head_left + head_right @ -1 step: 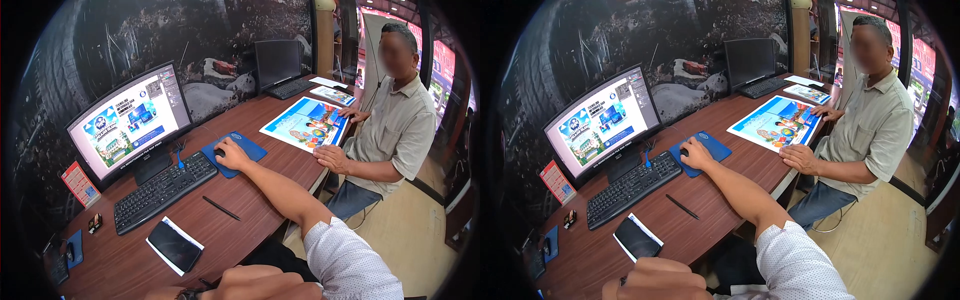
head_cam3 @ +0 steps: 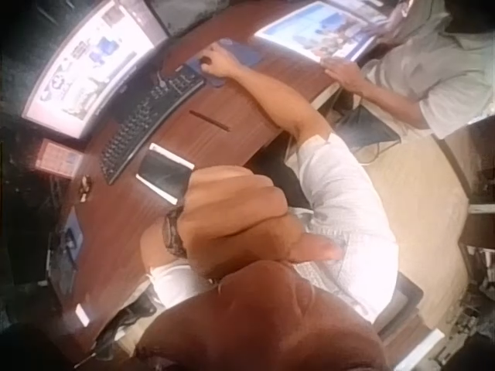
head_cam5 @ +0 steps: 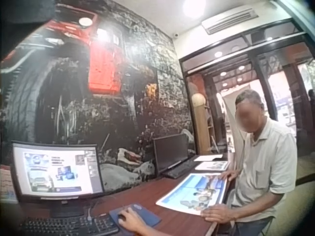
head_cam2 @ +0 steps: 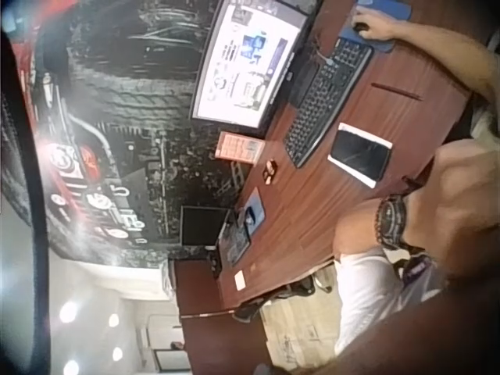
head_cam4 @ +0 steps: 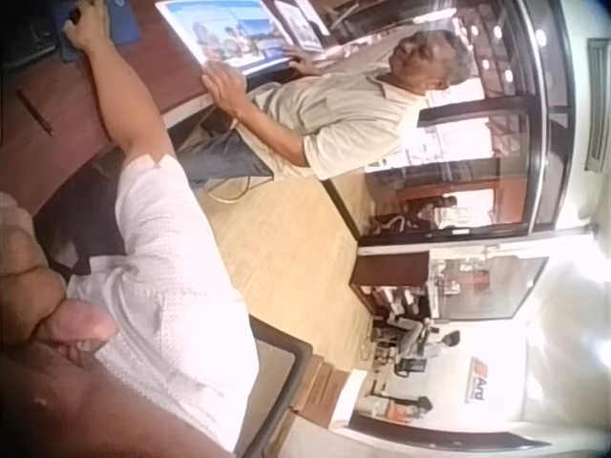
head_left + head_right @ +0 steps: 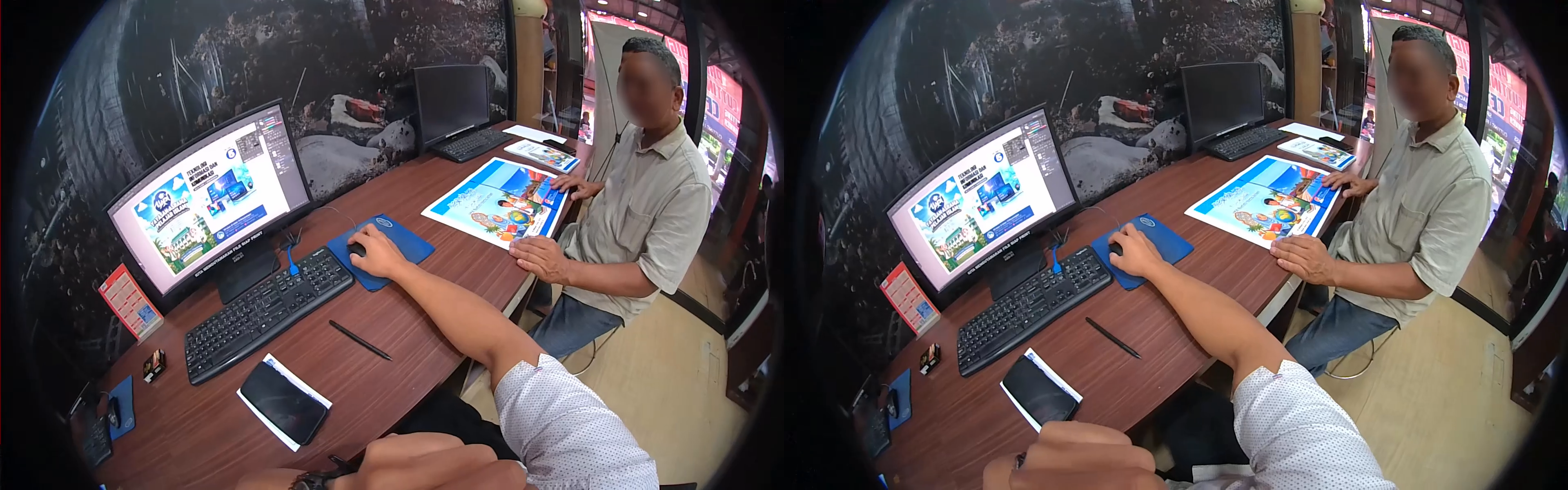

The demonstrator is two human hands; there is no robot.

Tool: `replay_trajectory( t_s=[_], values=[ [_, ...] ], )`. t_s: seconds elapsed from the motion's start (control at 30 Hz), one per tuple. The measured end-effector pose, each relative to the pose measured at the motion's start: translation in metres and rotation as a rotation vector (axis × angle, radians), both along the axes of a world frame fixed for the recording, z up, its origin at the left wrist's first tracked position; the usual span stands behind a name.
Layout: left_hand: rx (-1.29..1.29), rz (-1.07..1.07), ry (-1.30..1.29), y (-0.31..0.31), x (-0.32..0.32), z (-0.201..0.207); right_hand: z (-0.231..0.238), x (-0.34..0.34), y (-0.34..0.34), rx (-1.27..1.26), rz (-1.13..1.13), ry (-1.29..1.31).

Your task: The recorder is using a computer to design or edit a digital print layout, interacting with a colleague to review a physical proof.

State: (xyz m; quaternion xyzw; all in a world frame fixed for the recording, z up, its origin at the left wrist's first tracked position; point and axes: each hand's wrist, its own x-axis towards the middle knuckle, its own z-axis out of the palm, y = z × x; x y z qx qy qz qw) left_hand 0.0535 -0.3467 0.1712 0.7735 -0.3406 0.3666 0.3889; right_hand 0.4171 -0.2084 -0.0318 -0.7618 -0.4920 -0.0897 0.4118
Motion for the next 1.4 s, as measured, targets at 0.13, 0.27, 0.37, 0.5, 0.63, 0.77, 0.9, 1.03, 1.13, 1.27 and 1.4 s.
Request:
replay_trajectory(
  t_s=[0.13,0.27,0.37,0.5,0.63,0.77,0.9,1.03,1.13,1.27,1.4],
  values=[
    [-0.1,0.384,-0.288,-0.041,0.009,-0.013,0.002,-0.002,-0.001,-0.035,-0.005,0.013],
    [0.051,0.29,-0.287,-0.018,0.009,-0.017,0.005,-0.004,-0.002,-0.062,-0.012,0.032],
    [0.04,0.318,-0.274,-0.024,0.01,-0.017,0.004,-0.002,-0.003,-0.057,-0.013,0.035],
    [0.127,0.166,-0.232,-0.011,0.016,-0.014,0.004,-0.002,-0.004,-0.06,-0.011,0.05],
    [0.084,-0.168,0.007,-0.007,0.03,0.01,0.001,0.001,-0.004,-0.02,0.017,0.004],
    [0.204,-0.139,-0.052,0.016,0.026,-0.003,-0.002,0.009,-0.005,0.014,0.041,-0.031],
    [0.424,-0.029,0.163,0.025,0.015,-0.037,0.001,0.022,-0.007,0.036,0.089,-0.151],
    [0.473,0.34,-0.594,0.0,0.074,-0.084,0.013,0.013,-0.012,0.086,0.005,-0.086],
    [0.462,0.481,0.29,0.065,0.048,-0.014,0.005,-0.006,0.003,0.022,0.002,-0.167],
    [0.325,0.979,0.029,0.109,0.052,-0.032,-0.003,0.017,0.002,0.026,0.031,-0.142],
    [0.647,0.299,0.808,0.109,-0.014,0.001,0.002,0.005,0.004,0.006,0.055,-0.083]
  ],
)
